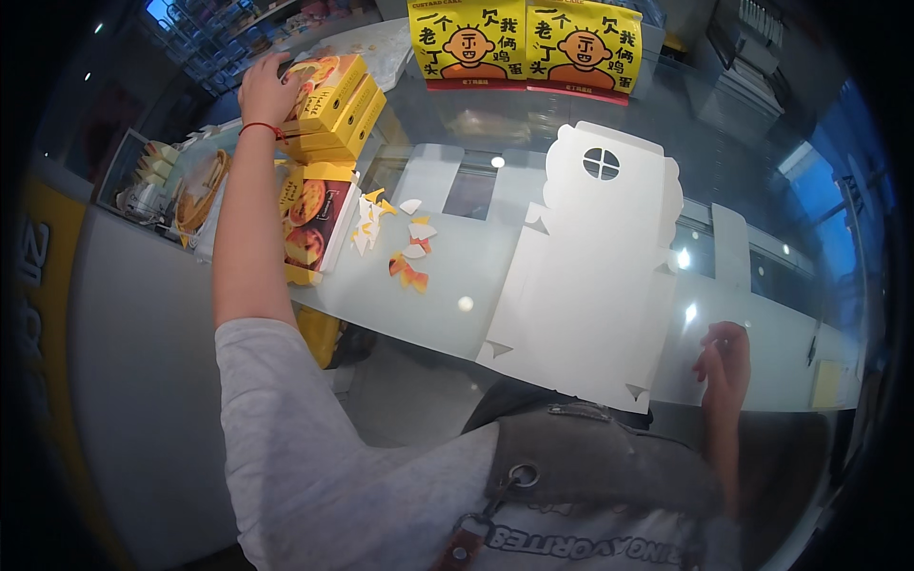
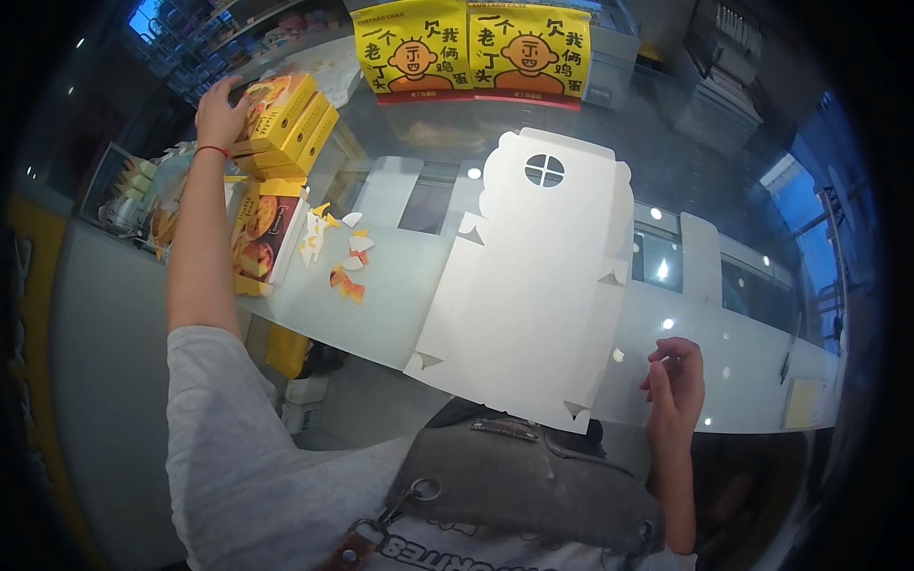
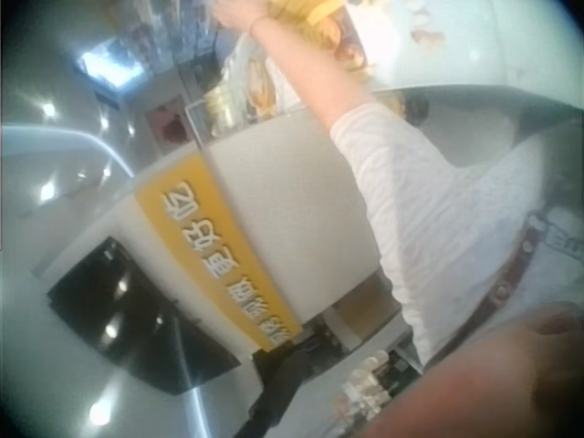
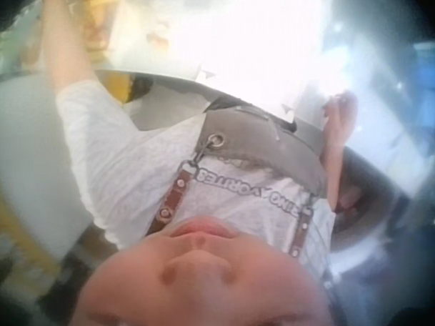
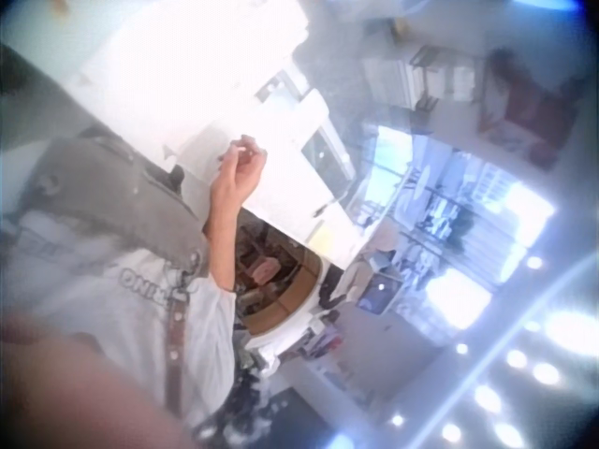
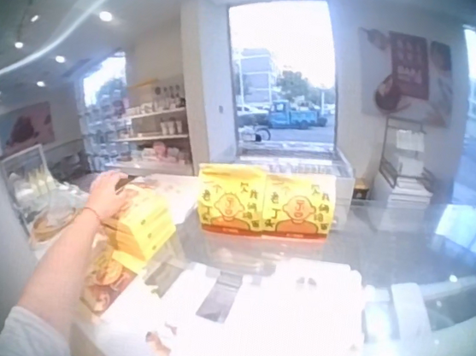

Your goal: The person folds and assembles yellow cardboard food boxes at a counter, then discards a small piece of waste into a bin. The person handles flat-packed boxes, folds them into shape, and stacks the finished boxes.

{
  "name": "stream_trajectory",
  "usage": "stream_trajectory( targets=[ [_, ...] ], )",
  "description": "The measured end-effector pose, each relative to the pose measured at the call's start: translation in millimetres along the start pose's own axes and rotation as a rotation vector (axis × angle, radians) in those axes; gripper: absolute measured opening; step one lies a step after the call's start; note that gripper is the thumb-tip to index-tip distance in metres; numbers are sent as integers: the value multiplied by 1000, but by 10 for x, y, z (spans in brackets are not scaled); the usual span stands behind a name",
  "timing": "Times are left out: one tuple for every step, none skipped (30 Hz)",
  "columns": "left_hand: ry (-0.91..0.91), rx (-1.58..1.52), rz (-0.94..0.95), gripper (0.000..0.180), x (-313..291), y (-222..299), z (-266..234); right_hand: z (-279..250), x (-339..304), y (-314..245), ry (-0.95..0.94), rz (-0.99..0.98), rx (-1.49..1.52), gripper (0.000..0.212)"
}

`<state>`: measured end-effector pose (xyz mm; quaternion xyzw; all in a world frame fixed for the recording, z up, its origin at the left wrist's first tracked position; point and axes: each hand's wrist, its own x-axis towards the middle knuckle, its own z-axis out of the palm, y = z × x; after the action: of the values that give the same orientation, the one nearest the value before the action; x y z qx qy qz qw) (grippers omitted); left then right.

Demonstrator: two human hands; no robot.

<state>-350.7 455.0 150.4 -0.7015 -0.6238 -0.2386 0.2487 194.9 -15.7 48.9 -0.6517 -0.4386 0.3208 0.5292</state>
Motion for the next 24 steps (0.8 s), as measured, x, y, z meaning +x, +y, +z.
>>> stream_trajectory(
  targets=[
    [-55,-38,110,49,61,14,40,6,-1,1,-1,1,-1,21],
    [-133,-70,129,51,103,27,107,11,-2,1,1,-3,-6,21],
    [-173,-58,134,52,128,29,190,15,-1,2,-6,-2,-9,21],
    [-213,-47,139,54,146,24,285,19,0,3,-10,-7,-15,20],
    [-263,-32,141,55,157,12,391,21,0,4,-8,-20,-25,20],
    [-311,-49,152,57,177,-20,490,22,4,8,-14,-11,-21,20],
    [-370,-63,159,58,192,-64,585,22,8,13,-15,-11,-21,20],
    [-414,-86,169,59,197,-111,682,17,4,18,-12,-15,-26,20],
    [-475,-184,129,59,196,-159,777,10,2,25,-12,-2,-25,20],
    [-518,-292,91,60,182,-205,865,3,-1,35,-8,6,-28,20],
    [-583,-389,30,60,178,-248,936,-5,-4,47,-1,7,-37,20],
    [-573,-420,54,60,202,-292,980,-13,-9,58,-1,24,-33,20],
    [-585,-442,57,61,211,-323,1013,-20,-14,71,3,36,-35,20],
    [-599,-463,60,61,208,-330,1046,-25,-19,85,13,45,-41,20],
    [-625,-523,19,59,208,-332,1060,-26,-25,99,11,52,-34,20],
    [-651,-581,-23,58,201,-329,1055,-23,-28,114,14,55,-32,20],
    [-676,-639,-65,56,194,-315,1043,-15,-33,129,27,56,-36,20],
    [-673,-629,-51,57,186,-298,1020,-6,-45,141,31,55,-33,20],
    [-670,-620,-37,57,173,-280,994,4,-57,151,43,53,-37,20],
    [-680,-619,-33,57,165,-260,966,12,-68,158,56,50,-41,20],
    [-665,-604,-21,59,156,-242,942,19,-78,162,61,45,-39,19],
    [-663,-599,-20,62,151,-233,915,20,-88,163,66,41,-38,19],
    [-667,-603,-29,64,145,-224,901,21,-95,161,75,22,-41,19],
    [-668,-583,-34,64,146,-220,891,16,-104,153,70,43,-36,19]
  ],
)
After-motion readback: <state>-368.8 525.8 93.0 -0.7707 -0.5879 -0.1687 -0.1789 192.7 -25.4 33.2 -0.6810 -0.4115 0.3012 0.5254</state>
